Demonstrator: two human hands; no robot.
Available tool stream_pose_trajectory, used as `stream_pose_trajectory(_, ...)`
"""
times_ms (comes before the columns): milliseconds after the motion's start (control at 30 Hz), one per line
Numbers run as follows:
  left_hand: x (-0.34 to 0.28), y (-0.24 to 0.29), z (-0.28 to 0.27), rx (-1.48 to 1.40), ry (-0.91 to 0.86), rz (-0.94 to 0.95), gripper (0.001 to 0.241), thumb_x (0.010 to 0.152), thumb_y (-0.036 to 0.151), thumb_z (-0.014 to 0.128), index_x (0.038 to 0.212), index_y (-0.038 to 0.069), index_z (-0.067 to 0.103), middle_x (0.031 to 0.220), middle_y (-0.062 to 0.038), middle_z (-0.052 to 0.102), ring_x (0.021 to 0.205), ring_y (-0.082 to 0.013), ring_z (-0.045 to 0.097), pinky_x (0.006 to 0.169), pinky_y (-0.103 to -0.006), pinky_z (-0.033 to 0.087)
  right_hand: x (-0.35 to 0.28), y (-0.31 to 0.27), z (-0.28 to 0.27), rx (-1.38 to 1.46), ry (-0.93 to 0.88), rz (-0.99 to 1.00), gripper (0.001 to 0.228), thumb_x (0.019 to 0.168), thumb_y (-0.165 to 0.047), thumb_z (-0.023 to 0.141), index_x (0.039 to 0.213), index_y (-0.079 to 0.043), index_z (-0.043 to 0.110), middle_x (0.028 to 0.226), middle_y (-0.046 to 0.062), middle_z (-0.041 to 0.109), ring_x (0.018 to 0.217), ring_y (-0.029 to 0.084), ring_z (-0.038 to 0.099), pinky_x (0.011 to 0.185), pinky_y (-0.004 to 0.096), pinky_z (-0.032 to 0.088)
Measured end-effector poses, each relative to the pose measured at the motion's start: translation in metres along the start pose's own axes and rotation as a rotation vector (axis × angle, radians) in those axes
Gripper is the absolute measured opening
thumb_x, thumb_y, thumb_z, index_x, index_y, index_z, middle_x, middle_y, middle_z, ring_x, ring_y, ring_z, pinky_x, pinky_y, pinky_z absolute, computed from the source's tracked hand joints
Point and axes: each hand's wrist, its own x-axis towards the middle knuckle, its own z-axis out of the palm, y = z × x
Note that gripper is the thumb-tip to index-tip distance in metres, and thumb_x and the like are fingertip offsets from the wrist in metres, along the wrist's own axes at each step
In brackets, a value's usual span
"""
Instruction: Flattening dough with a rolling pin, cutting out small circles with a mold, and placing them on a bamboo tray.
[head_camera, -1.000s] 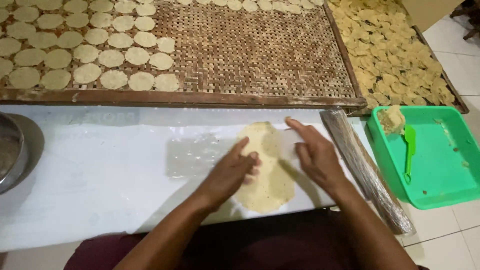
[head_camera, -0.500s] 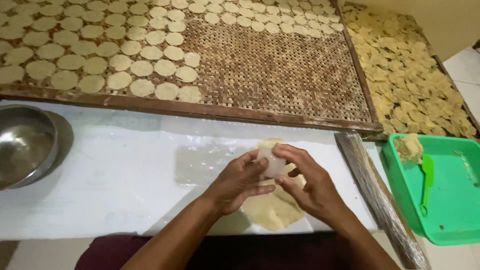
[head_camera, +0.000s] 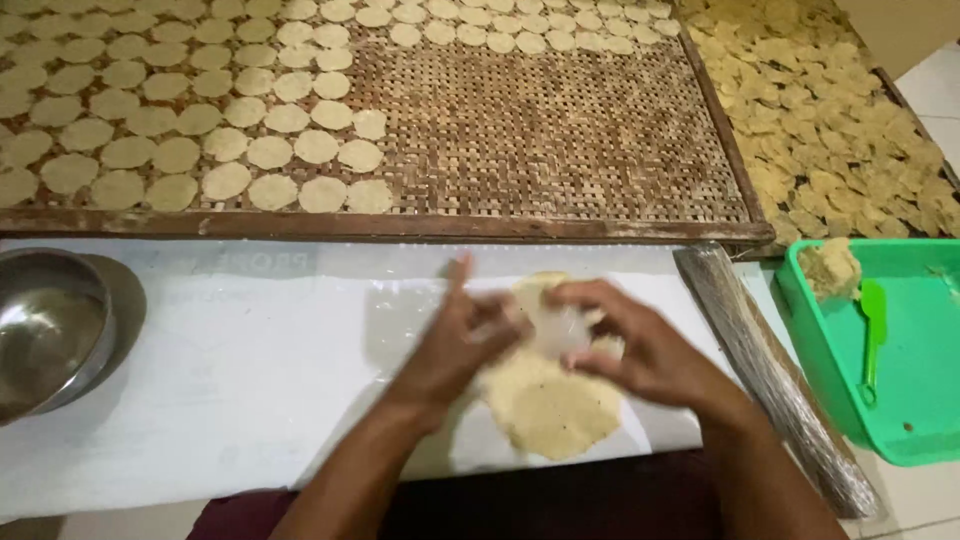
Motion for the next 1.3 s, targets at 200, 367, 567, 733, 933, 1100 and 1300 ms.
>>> stream_pose_trajectory(200, -0.037, 0.059, -0.048, -0.366, 0.393, 0.259, 0.108, 0.083, 0.034, 0.069, 0.163, 0.015, 0.0, 0.155, -0.019, 0.048, 0.141, -0.0304, 0.049, 0.113, -0.0489, 0.04, 0.023, 0.018, -0.002, -0.305, 0.098, 0.279, 0.062, 0.081, -0.017, 0.08, 0.138, -0.023, 0.057, 0.146, 0.007, 0.055, 0.132, 0.028, 0.055, 0.106, 0.045, 0.053)
stream_pose_trajectory(367, -0.037, 0.048, -0.053, -0.526, 0.407, 0.335, 0.099, 0.085, 0.03, 0.064, 0.162, 0.017, 0.003, 0.156, -0.017, 0.047, 0.143, -0.0307, 0.045, 0.111, -0.0485, 0.038, 0.033, 0.011, 0.019, -0.442, 0.01, 0.15, 0.064, 0.079, -0.013, 0.081, 0.138, -0.021, 0.056, 0.145, 0.011, 0.053, 0.134, 0.033, 0.052, 0.109, 0.044, 0.047)
stream_pose_trajectory(567, -0.035, 0.046, -0.051, -0.582, 0.342, 0.396, 0.094, 0.089, 0.027, 0.062, 0.163, 0.014, 0.006, 0.158, -0.016, 0.048, 0.145, -0.0305, 0.045, 0.11, -0.046, 0.037, 0.049, 0.001, 0.037, -0.538, -0.093, 0.234, 0.068, 0.079, -0.013, 0.079, 0.142, -0.025, 0.055, 0.15, 0.008, 0.048, 0.134, 0.033, 0.049, 0.11, 0.042, 0.047)
stream_pose_trajectory(733, -0.035, 0.05, -0.052, -0.577, 0.396, 0.382, 0.092, 0.089, 0.027, 0.061, 0.162, 0.015, 0.007, 0.155, -0.013, 0.051, 0.143, -0.0283, 0.046, 0.109, -0.0449, 0.038, 0.055, 0.003, 0.044, -0.592, -0.164, 0.397, 0.065, 0.088, -0.017, 0.074, 0.147, -0.032, 0.053, 0.163, 0.004, 0.04, 0.141, 0.03, 0.041, 0.112, 0.044, 0.04)
stream_pose_trajectory(933, -0.037, 0.049, -0.052, -0.598, 0.386, 0.38, 0.092, 0.089, 0.027, 0.061, 0.163, 0.014, 0.008, 0.154, -0.012, 0.052, 0.141, -0.0255, 0.048, 0.109, -0.0444, 0.037, 0.047, 0.006, 0.043, -0.533, -0.055, 0.191, 0.059, 0.089, -0.013, 0.07, 0.145, -0.025, 0.053, 0.156, 0.011, 0.045, 0.119, 0.033, 0.066, 0.103, 0.041, 0.054)
stream_pose_trajectory(1100, -0.039, 0.049, -0.053, -0.599, 0.365, 0.396, 0.092, 0.089, 0.026, 0.061, 0.163, 0.014, 0.008, 0.154, -0.013, 0.052, 0.141, -0.026, 0.047, 0.109, -0.0441, 0.036, 0.046, -0.001, 0.043, -0.505, -0.033, 0.164, 0.057, 0.088, -0.007, 0.069, 0.141, -0.024, 0.056, 0.153, 0.011, 0.052, 0.113, 0.033, 0.07, 0.098, 0.042, 0.057)
stream_pose_trajectory(1300, -0.04, 0.048, -0.052, -0.582, 0.344, 0.402, 0.092, 0.09, 0.026, 0.06, 0.163, 0.013, 0.008, 0.154, -0.013, 0.051, 0.142, -0.0266, 0.046, 0.109, -0.0433, 0.037, 0.047, 0.007, 0.04, -0.48, -0.009, 0.104, 0.059, 0.087, -0.008, 0.071, 0.142, -0.025, 0.057, 0.151, 0.012, 0.054, 0.121, 0.035, 0.065, 0.098, 0.044, 0.057)
